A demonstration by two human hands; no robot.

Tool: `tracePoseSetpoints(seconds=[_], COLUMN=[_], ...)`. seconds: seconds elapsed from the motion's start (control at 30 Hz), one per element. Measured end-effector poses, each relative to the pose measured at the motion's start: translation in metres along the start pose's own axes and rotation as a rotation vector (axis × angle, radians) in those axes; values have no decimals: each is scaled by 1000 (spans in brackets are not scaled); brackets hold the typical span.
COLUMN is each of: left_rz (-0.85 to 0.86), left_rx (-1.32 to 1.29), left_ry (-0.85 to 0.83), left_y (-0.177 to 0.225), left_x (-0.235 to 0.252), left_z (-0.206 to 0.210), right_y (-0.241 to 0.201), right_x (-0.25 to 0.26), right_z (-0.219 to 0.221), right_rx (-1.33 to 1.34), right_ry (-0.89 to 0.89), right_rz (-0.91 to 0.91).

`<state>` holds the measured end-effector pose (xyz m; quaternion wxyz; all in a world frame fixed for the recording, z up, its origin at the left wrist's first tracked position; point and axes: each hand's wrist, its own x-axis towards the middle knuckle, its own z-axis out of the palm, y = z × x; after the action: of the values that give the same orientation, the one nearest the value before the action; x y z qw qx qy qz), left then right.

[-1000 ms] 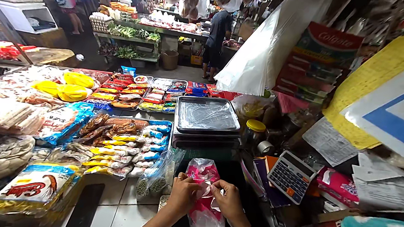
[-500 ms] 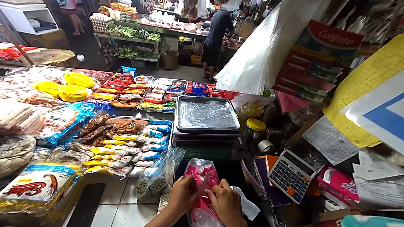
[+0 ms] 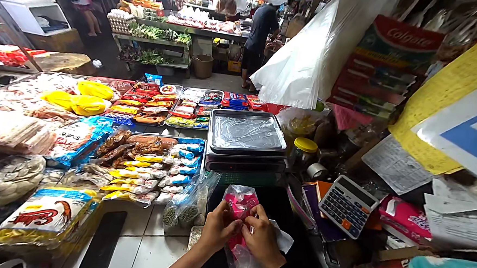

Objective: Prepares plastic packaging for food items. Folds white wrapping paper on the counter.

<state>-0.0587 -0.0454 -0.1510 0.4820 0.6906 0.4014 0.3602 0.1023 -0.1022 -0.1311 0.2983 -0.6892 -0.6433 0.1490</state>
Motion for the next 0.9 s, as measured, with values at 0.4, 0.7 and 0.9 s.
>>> tracePoseSetpoints(seconds=[0.4,0.7,0.9], left_rz=[55,-152,-120], left_rx=[211,-2,-88], left_ry=[92,73,-42], left_y=[-11,4,6], left_x=[5,12,12], left_z=[3,-1,-3], right_y=[1,-7,-7], right_x=[6,9,14], right_z=[3,3,6], right_rx=[-39,1,42], right_ry=[216,143,156], right_rz=[-17,49,77])
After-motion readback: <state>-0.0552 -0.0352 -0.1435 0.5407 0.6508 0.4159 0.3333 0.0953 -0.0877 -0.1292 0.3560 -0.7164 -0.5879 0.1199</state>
